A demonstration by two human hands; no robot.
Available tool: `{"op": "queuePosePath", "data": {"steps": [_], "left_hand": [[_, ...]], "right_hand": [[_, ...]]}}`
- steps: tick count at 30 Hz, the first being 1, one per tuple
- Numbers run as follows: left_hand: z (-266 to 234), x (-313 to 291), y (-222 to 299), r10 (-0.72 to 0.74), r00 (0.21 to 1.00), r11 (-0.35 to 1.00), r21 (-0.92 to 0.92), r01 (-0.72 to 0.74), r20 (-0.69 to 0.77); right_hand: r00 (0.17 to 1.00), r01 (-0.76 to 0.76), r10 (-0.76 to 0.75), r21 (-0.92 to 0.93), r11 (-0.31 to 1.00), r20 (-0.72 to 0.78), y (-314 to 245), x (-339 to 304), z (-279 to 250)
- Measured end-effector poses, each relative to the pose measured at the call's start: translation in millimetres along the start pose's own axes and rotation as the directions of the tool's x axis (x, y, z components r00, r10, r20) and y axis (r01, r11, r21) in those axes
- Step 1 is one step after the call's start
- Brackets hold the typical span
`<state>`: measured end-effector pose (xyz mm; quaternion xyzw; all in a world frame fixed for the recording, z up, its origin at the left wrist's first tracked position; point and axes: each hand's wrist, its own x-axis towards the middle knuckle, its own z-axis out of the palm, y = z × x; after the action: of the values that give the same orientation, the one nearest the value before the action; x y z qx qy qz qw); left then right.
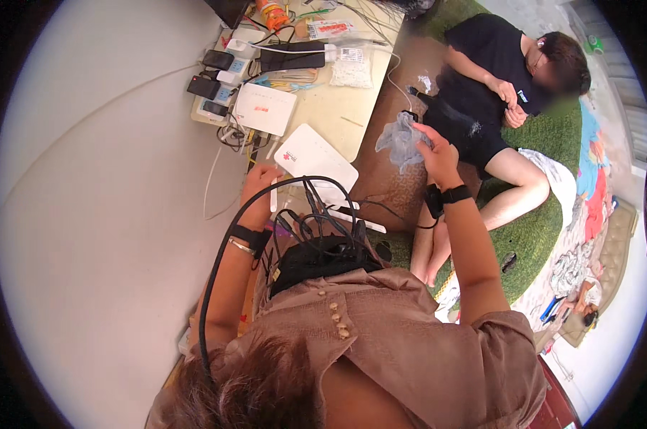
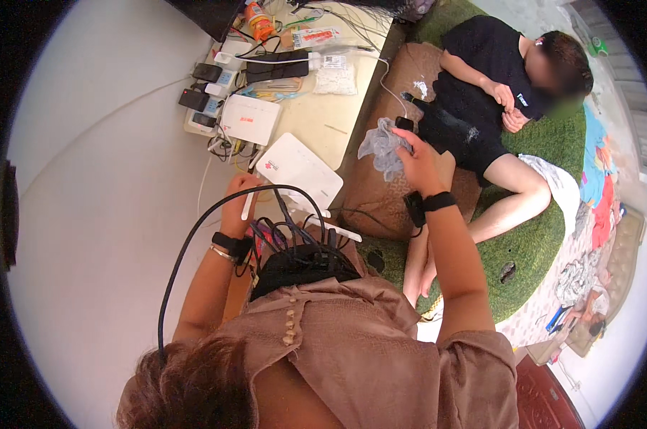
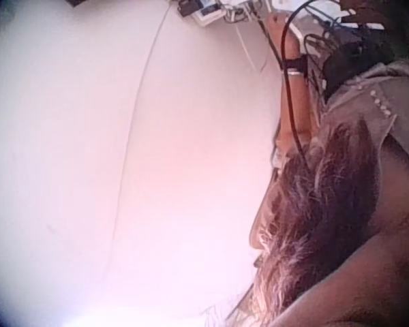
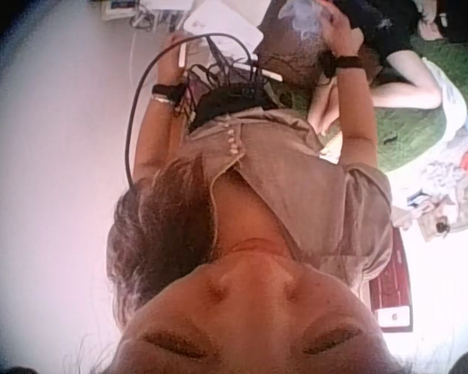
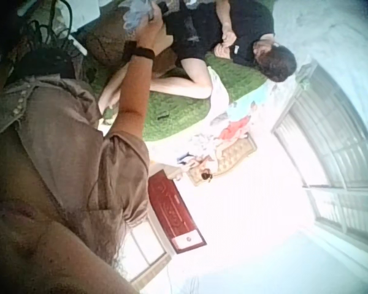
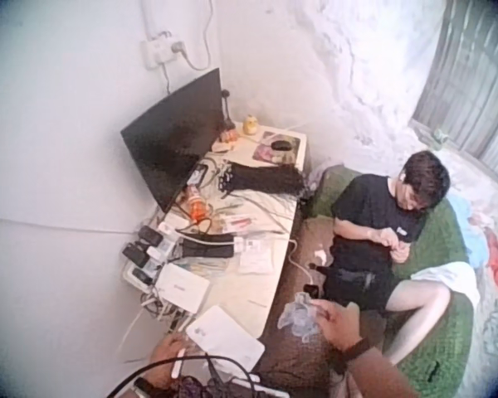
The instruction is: The person wipes the floor and baseboard with a cloth, rinses and wrings the cloth in a bucket of water, and then wipes a desk, wall, and various items on the desk.
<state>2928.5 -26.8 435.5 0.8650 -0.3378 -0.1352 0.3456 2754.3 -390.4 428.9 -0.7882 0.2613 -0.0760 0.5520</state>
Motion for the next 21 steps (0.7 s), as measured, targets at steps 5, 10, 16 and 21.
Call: {"op": "queuePosePath", "data": {"steps": [5, 10, 16, 21], "left_hand": [[-2.6, -34.9, -11.6, -0.012, 1.000, 1.000, 0.019, 0.012, -0.016], [4.1, -74.1, -15.6, -0.432, 0.901, 0.729, -0.573, 0.374, 0.039], [-8.2, -100.5, -23.4, -0.343, 0.939, 0.886, -0.327, 0.329, 0.018], [-21.5, -117.1, -38.9, -0.518, 0.855, 0.749, -0.497, 0.438, -0.028]], "right_hand": [[0.995, 0.101, -0.100, 0.005, 0.995, -0.025, 17.9, 48.3, 25.8], [0.963, 0.243, -0.265, -0.267, 0.932, -0.047, 14.7, 101.4, 81.3], [0.955, 0.235, -0.295, -0.664, 0.710, 0.022, 32.6, 115.4, 135.1], [0.921, 0.349, -0.363, -0.717, 0.604, 0.143, 22.9, 72.2, 191.8]]}}
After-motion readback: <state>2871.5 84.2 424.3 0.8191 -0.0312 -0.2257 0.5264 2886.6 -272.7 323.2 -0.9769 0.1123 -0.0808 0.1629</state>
